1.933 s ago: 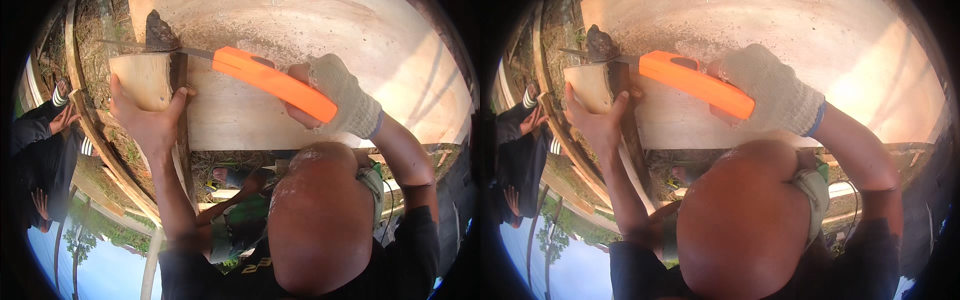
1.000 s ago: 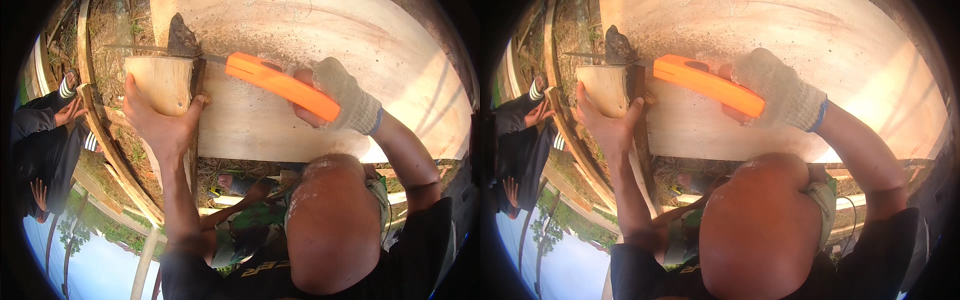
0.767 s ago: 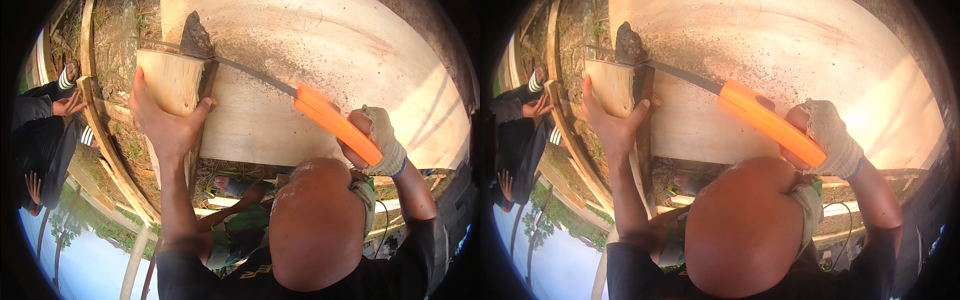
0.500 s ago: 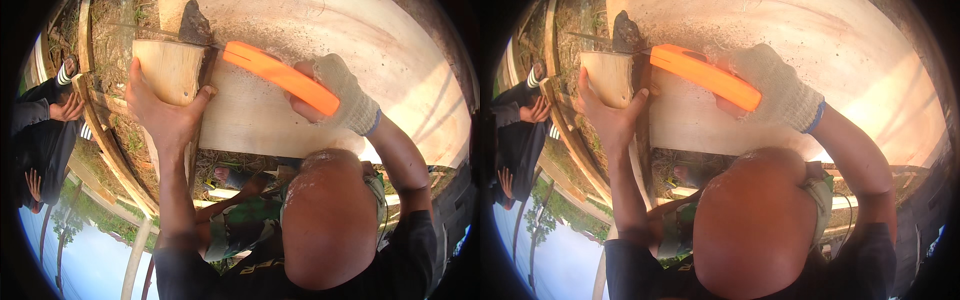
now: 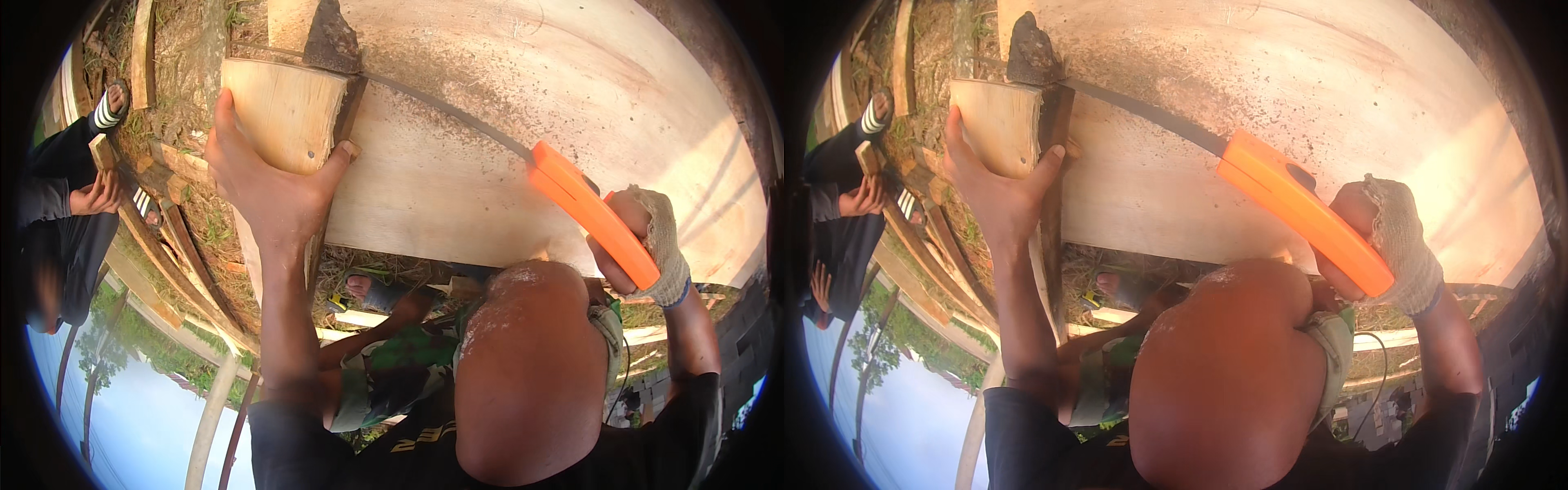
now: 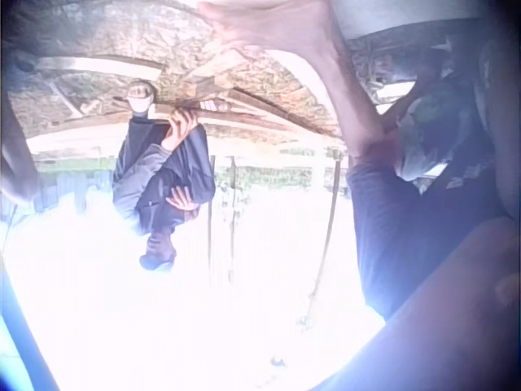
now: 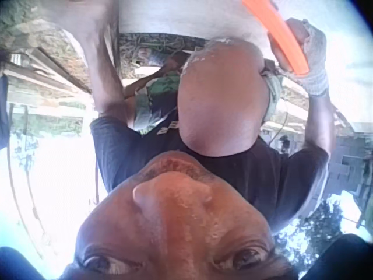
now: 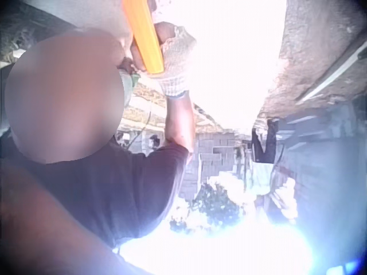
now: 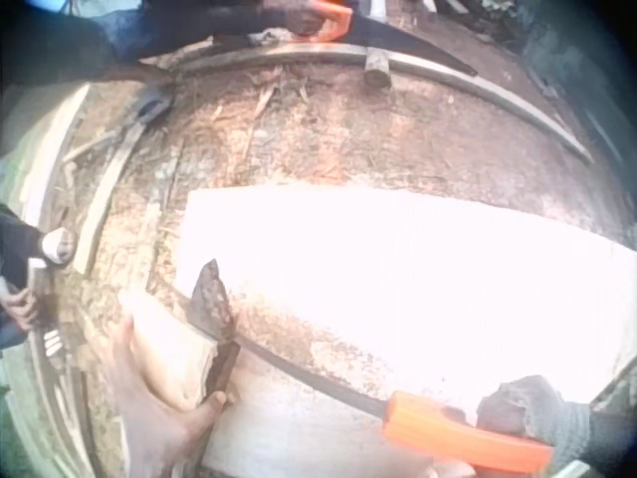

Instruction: The person uses a hand saw to cut a wooden plank while sitting on the ground. After cutting, the person places the saw down and picks up a bucket of nails, then hands a cut piece of wood to another person.

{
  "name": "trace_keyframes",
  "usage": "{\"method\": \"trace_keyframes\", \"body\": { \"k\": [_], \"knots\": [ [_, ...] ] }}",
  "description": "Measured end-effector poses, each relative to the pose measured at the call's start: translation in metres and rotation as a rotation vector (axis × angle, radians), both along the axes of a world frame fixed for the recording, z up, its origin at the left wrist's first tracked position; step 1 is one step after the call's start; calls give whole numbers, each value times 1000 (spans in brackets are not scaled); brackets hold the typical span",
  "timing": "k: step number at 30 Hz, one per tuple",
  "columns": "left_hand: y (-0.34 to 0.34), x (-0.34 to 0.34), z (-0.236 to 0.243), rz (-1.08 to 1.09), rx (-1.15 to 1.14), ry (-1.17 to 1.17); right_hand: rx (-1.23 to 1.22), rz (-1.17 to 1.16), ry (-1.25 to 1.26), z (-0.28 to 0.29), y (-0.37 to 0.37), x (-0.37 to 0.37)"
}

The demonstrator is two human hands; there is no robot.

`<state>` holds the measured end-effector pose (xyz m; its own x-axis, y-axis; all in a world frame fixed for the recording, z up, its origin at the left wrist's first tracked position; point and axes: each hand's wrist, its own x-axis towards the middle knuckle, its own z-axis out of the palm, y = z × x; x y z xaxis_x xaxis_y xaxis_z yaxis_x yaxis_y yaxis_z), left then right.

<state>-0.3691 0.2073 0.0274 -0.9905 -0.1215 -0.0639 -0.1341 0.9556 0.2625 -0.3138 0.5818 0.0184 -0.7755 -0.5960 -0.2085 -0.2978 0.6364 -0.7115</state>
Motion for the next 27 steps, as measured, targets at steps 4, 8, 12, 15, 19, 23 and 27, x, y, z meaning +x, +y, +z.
{"method": "trace_keyframes", "body": {
  "k": [4, 8, 12, 15, 19, 23, 27],
  "knots": [
    [-7, 0, -11, -46, 39, 19, -297, -144, -105, -41, -78, -43],
    [-14, 9, -13, -17, 136, -25, -265, -187, -217, -25, -83, -39],
    [5, 8, -1, -65, -22, 13, -127, -121, -126, 8, 5, 9],
    [4, 13, -5, -65, -24, 1, -252, -90, -109, -22, -44, -25],
    [-13, 7, -17, -25, 88, 2, -405, -237, -351, -41, -79, -30],
    [-10, 4, -9, -25, -1, 41, -91, -71, -118, -10, -8, 18],
    [-4, 1, -9, -25, -27, -6, -206, -198, -197, -19, -69, -24]
  ]
}}
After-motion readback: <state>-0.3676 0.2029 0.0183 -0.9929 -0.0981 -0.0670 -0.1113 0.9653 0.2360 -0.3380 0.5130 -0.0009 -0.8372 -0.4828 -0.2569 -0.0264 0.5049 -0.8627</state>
